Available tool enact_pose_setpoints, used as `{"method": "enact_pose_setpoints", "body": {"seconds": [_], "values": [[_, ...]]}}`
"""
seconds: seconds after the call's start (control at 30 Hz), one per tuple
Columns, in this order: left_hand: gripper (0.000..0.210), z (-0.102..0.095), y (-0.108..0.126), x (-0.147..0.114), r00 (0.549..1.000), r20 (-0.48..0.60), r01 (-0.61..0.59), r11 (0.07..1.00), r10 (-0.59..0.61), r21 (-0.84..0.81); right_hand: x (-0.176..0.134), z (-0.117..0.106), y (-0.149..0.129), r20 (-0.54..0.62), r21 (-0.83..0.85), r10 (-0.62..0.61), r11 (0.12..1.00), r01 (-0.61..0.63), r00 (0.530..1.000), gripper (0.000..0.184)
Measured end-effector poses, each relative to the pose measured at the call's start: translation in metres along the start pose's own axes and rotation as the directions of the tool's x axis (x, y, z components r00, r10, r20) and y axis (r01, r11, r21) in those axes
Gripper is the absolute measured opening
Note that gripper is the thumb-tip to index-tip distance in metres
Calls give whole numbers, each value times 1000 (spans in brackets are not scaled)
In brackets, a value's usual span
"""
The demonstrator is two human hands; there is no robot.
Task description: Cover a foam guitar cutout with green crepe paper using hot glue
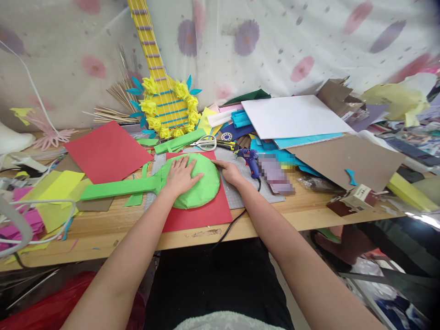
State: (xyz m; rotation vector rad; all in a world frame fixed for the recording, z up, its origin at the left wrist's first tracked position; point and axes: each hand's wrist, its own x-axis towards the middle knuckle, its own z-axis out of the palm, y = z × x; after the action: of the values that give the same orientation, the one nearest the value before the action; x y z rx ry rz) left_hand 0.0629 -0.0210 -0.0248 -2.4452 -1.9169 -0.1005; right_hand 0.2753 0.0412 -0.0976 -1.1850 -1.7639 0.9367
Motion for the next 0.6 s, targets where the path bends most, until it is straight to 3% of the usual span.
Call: {"method": "enact_pose_setpoints", "body": {"seconds": [0.3, 0.47, 0.6], "values": [[70, 3, -1, 0, 1000, -14, -5, 1000, 5, -11, -1, 2, 1, -71, 44, -10, 999, 13, 997, 70], [71, 2, -1, 0, 1000, -12, -7, 1000, 7, -12, 0, 3, -1, -23, 156, -8, 988, 12, 1000, 71], [71, 1, -2, 0, 1000, 4, -6, 1000, 6, -24, 0, 1, -3, -13, 108, -6, 994, 7, 1000, 72]]}}
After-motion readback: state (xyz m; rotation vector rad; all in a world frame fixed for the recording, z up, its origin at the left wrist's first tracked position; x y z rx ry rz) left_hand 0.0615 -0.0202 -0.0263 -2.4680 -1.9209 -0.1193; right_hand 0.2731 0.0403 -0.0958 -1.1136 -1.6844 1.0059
